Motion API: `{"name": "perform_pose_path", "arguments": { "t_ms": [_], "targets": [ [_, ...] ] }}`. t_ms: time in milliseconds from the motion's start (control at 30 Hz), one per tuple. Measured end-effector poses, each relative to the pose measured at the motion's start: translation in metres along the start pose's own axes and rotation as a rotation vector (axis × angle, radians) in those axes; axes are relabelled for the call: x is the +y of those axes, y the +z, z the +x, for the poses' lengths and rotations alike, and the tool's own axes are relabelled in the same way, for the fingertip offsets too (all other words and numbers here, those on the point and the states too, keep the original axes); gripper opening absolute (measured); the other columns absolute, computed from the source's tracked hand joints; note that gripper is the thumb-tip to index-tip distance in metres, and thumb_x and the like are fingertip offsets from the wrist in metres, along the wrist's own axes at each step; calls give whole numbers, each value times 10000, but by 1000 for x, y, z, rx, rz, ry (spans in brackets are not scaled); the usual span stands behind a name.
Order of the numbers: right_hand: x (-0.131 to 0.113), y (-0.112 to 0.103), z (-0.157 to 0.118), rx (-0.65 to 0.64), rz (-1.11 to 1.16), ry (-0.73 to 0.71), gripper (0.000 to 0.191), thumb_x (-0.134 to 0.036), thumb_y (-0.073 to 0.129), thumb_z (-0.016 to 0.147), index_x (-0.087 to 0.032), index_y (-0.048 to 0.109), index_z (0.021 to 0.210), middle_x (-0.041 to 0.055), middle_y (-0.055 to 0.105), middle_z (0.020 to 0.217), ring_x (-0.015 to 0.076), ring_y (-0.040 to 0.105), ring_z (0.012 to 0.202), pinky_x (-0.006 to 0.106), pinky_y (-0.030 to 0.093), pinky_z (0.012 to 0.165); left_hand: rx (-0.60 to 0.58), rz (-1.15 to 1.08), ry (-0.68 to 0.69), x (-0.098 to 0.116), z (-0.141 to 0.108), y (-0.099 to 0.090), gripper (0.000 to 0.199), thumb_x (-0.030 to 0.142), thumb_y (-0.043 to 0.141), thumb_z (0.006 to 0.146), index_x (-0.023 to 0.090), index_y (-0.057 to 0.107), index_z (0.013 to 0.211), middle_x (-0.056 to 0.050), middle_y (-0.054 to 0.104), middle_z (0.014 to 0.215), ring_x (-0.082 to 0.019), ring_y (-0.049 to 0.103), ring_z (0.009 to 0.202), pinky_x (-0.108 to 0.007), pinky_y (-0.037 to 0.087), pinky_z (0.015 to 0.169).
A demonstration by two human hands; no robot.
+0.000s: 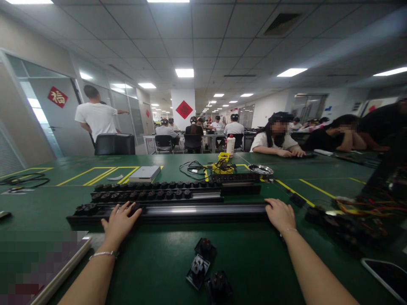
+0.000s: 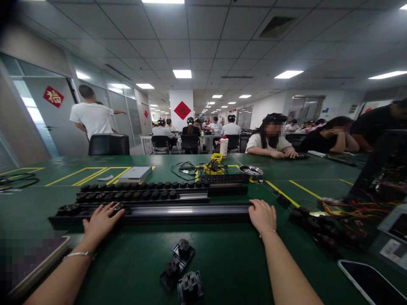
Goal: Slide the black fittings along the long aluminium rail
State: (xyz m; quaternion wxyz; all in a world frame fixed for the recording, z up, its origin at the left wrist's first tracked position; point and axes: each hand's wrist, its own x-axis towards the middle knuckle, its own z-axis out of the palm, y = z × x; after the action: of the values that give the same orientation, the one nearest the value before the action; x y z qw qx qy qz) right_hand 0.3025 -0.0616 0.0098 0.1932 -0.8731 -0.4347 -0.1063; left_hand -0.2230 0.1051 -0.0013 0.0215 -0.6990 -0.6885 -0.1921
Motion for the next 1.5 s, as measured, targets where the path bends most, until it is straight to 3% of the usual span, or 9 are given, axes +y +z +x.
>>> {"name": "perform_pose_path", "arguments": {
  "t_ms": [400, 767, 1500],
  "targets": [
    [3, 5, 2, 13, -7, -9, 447, -267, 297, 808, -248, 615, 1121, 24, 560, 1256, 215, 418, 1214, 477, 238, 1043, -13, 28, 60, 5, -7, -13, 538, 593, 342, 779, 377, 506, 1244, -17, 454, 1383, -314, 254, 1335, -620, 127, 1033],
    [3, 3, 2, -4, 1, -10, 454, -278, 289, 814, -242, 610, 1134, 31, 553, 1261, 217, 412, 1218, 468, 243, 1040, -56, 85, -1, 10, -7, -12, 521, 534, 284, 838, 378, 398, 1322, -30, 334, 1460, -295, 261, 1333, -664, 88, 1014],
    [2, 3, 2, 10, -2, -14, 450, -262, 289, 815, -237, 620, 1119, 34, 563, 1248, 223, 426, 1206, 477, 270, 1025, -72, 174, 93, 11, -7, -12, 539, 534, 277, 850, 349, 356, 1350, -89, 327, 1458, -309, 295, 1320, -682, 133, 990]
  ]
}}
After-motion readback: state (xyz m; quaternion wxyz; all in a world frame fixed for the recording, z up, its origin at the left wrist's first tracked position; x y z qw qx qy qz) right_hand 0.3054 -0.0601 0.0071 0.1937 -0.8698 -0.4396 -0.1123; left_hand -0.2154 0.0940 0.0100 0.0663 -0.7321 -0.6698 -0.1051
